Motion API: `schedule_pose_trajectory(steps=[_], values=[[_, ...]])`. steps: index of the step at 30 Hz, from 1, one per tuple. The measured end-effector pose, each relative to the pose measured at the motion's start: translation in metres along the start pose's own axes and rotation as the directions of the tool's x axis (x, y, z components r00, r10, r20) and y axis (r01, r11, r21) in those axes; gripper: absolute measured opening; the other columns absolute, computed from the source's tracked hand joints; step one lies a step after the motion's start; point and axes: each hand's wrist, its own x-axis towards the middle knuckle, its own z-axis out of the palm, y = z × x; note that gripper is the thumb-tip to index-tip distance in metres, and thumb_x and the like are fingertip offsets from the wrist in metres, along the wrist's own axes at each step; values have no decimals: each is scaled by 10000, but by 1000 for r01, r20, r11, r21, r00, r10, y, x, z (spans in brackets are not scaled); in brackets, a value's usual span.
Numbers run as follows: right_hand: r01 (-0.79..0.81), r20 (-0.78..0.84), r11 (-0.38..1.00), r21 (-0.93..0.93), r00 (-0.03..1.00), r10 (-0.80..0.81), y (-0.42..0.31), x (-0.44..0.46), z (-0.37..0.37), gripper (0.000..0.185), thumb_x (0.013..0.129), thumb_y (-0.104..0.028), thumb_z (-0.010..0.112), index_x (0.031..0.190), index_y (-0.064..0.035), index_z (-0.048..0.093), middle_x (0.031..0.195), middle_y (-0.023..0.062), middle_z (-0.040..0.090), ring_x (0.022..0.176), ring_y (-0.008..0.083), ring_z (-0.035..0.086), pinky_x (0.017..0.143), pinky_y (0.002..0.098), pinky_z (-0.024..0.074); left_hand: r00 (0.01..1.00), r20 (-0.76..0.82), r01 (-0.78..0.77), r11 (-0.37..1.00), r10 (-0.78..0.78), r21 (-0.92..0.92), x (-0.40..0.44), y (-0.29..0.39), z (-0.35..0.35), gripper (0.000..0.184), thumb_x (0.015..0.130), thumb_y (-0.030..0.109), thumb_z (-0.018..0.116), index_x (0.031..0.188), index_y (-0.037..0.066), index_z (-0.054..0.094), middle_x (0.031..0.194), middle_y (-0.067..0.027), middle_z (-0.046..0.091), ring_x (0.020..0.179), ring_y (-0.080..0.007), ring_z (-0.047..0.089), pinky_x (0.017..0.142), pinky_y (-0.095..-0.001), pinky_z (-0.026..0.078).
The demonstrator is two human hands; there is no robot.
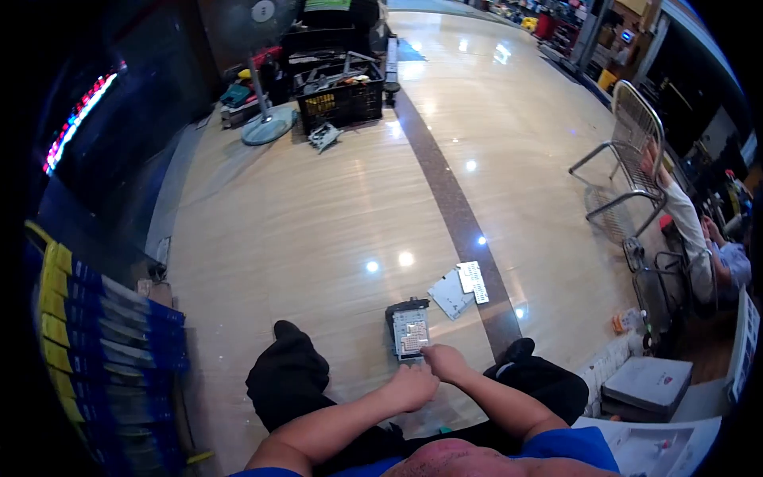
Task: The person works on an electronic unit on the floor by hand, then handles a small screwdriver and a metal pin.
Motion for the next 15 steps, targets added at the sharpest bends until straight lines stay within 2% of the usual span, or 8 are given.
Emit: schedule_pose_trajectory(steps=[4,5,7,9,14,15], values=[[37,36,999,10,999,-38,-4,-3,-8,257,788,-153,602,1019,-60,666,868,188,676,826,388,652,712,501,504,1000,13,-25,999,25,-40,1,-1,4,319,876,307,656,1060,46,647,1068,-185,637,1046,-339,615,811,-503,487],[69,93,998,8,993,-69,-2,-2,-7,280,778,-160,612,1034,-59,666,879,187,680,829,388,654,717,494,506,1000,9,-15,999,15,-46,1,-1,4,319,876,307,656,1060,46,647,1068,-185,637,1046,-339,615,811,-503,487],[107,154,994,3,982,-106,1,-4,-5,305,768,-167,623,1049,-58,666,889,186,683,831,389,655,722,486,509,1000,3,-16,1000,16,-7,1,-1,2,318,881,333,657,1048,63,638,1076,-154,623,1022,-326,615,814,-471,503],[158,92,982,100,982,-167,2,-5,-1,345,757,-171,635,1081,-57,663,899,186,686,840,385,657,732,469,517,1000,-14,-16,1000,16,0,-1,1,-1,312,879,321,654,1039,54,650,1063,-156,638,1017,-326,623,812,-476,504],[238,22,962,133,970,-243,7,-3,11,340,756,-155,632,1079,-49,654,870,185,681,829,386,655,730,465,518,999,-42,-29,1000,30,12,-4,0,2,297,873,315,652,1004,50,676,1044,-159,656,1002,-323,633,807,-473,511],[256,-2,958,128,966,-258,7,-3,11,331,758,-151,628,1071,-46,648,852,188,677,821,387,653,721,470,515,1000,-9,-19,1000,19,10,-3,0,1,312,873,328,656,1018,53,659,1049,-157,642,999,-324,629,792,-474,510]])
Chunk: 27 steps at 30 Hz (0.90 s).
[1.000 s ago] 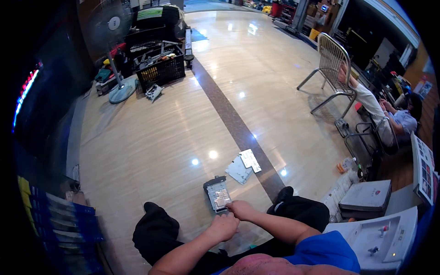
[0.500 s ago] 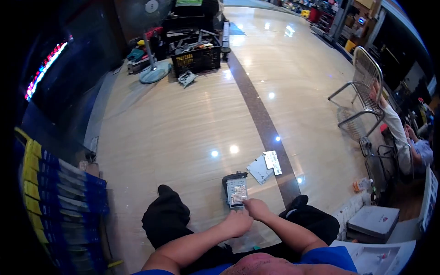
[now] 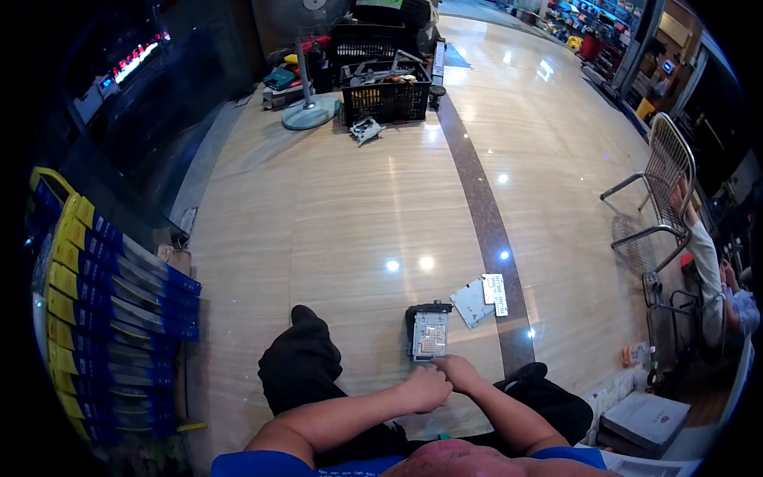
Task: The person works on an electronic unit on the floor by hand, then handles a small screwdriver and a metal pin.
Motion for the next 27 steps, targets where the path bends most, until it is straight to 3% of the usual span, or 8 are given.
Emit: schedule_pose_trajectory(steps=[3,6,15,27], values=[[-69,57,993,-91,996,75,1,1,-1,286,777,-139,611,1045,-42,634,822,202,664,810,396,648,698,488,507,1000,17,19,1000,-18,-12,0,1,-3,311,869,332,659,1014,57,661,1046,-152,644,1004,-319,630,784,-478,510],[-106,9,983,-147,994,109,-3,2,-3,250,796,-136,597,1027,-44,621,809,213,656,792,407,645,677,508,500,1000,-16,11,1000,-12,-24,-1,1,-2,295,865,324,660,992,59,676,1034,-149,661,1009,-311,637,782,-488,510],[-166,-29,979,-119,986,164,-6,3,-2,154,863,-171,594,938,-47,645,814,223,665,785,412,654,699,513,508,1000,20,-6,1000,6,-8,3,-3,4,361,874,373,657,1046,56,627,1066,-167,621,990,-333,623,793,-481,502],[-220,-48,964,-149,975,215,-8,1,-6,201,880,-225,572,900,-39,647,810,208,656,792,399,645,715,513,506,999,36,-20,999,19,26,1,-1,0,395,878,370,655,1092,41,615,1103,-170,609,1003,-340,621,811,-478,510]])
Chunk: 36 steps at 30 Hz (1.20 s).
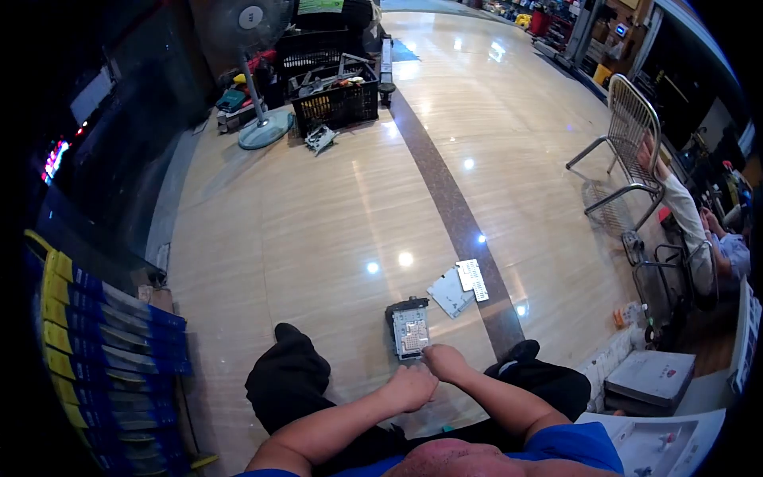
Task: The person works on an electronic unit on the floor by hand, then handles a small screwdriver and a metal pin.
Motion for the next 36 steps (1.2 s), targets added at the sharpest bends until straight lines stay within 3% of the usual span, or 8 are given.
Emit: schedule_pose_trajectory(steps=[4,7,10,13,19,27,34,36], values=[[28,23,1000,8,999,-29,1,1,-1,182,864,-208,577,932,-63,663,831,210,656,799,399,642,721,506,507,1000,-19,20,999,-21,-41,1,0,3,279,881,290,637,1038,60,652,1033,-151,674,1023,-325,636,808,-494,499],[68,42,998,1,997,-68,0,-1,-4,199,847,-181,576,983,-82,682,836,210,654,804,402,639,727,499,507,998,49,29,999,-27,-31,3,0,2,370,869,333,662,1094,43,613,1105,-182,617,1017,-349,623,803,-480,500],[28,10,998,49,1000,-29,-4,-1,-6,232,836,-152,568,1020,-76,689,835,214,650,802,410,636,732,496,508,993,-97,60,996,-66,-68,7,-1,17,181,878,202,614,952,54,688,989,-161,690,955,-319,671,781,-471,512],[32,13,999,8,999,-32,-4,0,-8,252,832,-143,565,1033,-53,686,836,224,653,805,413,639,739,499,508,990,-134,43,998,-49,-48,2,0,15,175,850,188,630,930,54,710,985,-166,698,923,-319,684,771,-472,523],[17,7,1000,-25,1000,-17,-7,1,-15,246,853,-126,540,1029,-22,678,835,241,662,806,413,648,735,511,508,994,-88,58,995,-65,-81,3,0,15,219,833,228,658,945,52,725,1021,-176,702,947,-325,687,785,-467,531],[-45,-26,999,-24,999,44,-12,2,-15,198,880,-209,587,842,-24,645,829,241,657,788,428,639,710,520,502,994,-105,24,998,-29,-51,6,-4,24,241,854,275,636,977,69,653,1015,-150,661,965,-324,642,745,-503,488],[-80,-54,997,-16,995,79,-8,2,-12,213,865,-234,630,838,-25,661,831,237,659,797,426,639,708,518,501,992,-123,19,1000,-20,-7,3,-2,20,236,845,280,637,955,72,653,981,-153,662,904,-313,647,704,-483,483],[17,-113,999,51,994,-11,-6,1,-11,200,862,-219,637,885,-26,684,832,233,662,798,423,640,723,506,505,993,-118,21,1000,-21,-2,6,-1,22,240,841,279,643,959,71,654,985,-152,665,912,-308,650,702,-481,485]])
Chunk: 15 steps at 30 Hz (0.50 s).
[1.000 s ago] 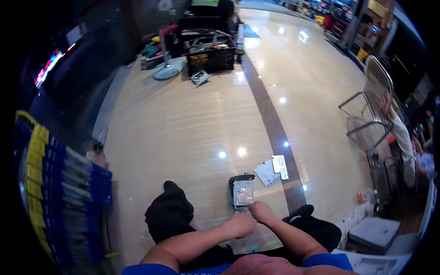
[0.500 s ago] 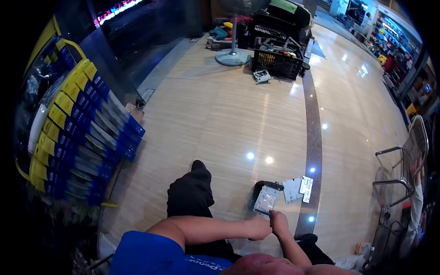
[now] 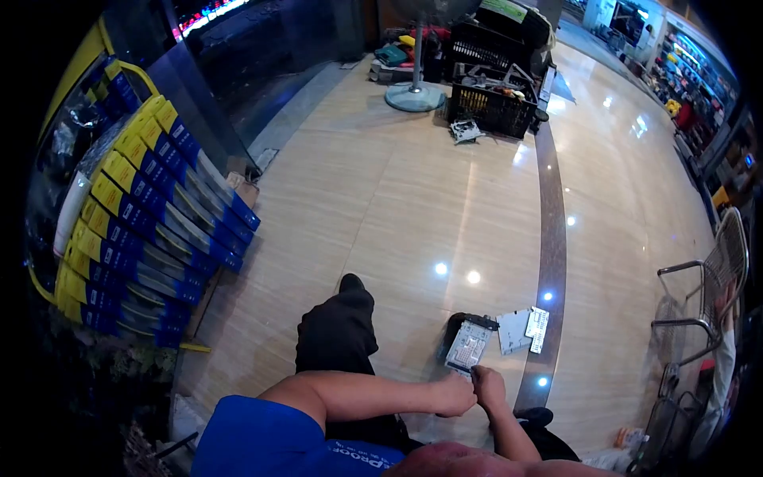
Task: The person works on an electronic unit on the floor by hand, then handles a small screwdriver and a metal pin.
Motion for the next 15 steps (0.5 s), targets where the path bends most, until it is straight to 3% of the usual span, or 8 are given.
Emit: schedule_pose_trajectory(steps=[4,5,8,9,12,15], values=[[-21,18,998,52,1000,20,-3,1,-5,197,845,-189,635,943,-29,695,856,230,662,828,419,637,748,499,503,999,51,-7,1000,7,-18,5,-2,-1,259,831,275,661,975,60,655,1010,-154,671,932,-318,655,714,-499,501],[-5,97,999,42,995,1,0,2,-2,213,830,-170,633,983,-33,689,868,229,658,842,417,636,757,500,502,996,68,-55,998,55,-2,6,0,-3,259,831,275,661,975,60,655,1010,-154,671,932,-318,655,714,-499,501],[-9,225,1000,-2,974,10,19,3,23,286,793,-128,620,1062,-39,658,892,229,649,871,418,631,766,509,496,1000,15,29,995,-27,-95,6,-2,6,194,831,223,645,900,56,715,965,-171,689,936,-348,666,739,-516,505],[50,193,999,22,980,-53,23,1,27,237,811,-140,610,1020,-31,640,872,226,650,850,416,635,752,510,498,1000,15,15,992,-13,-122,11,-10,18,176,832,209,643,884,57,714,967,-178,683,939,-353,663,743,-515,505],[-49,152,999,-20,987,51,8,-2,12,186,853,-191,591,934,-27,624,865,216,659,840,407,644,739,510,505,995,18,-102,993,103,-54,0,-3,-6,207,850,241,651,936,56,689,998,-183,663,953,-350,649,779,-501,505],[-106,121,994,-6,987,106,12,-2,13,207,870,-228,585,898,-28,630,863,209,663,839,402,650,736,510,508,994,46,-95,995,95,-6,-4,1,-15,296,867,297,659,1038,57,643,1051,-173,634,990,-343,626,826,-484,500]])
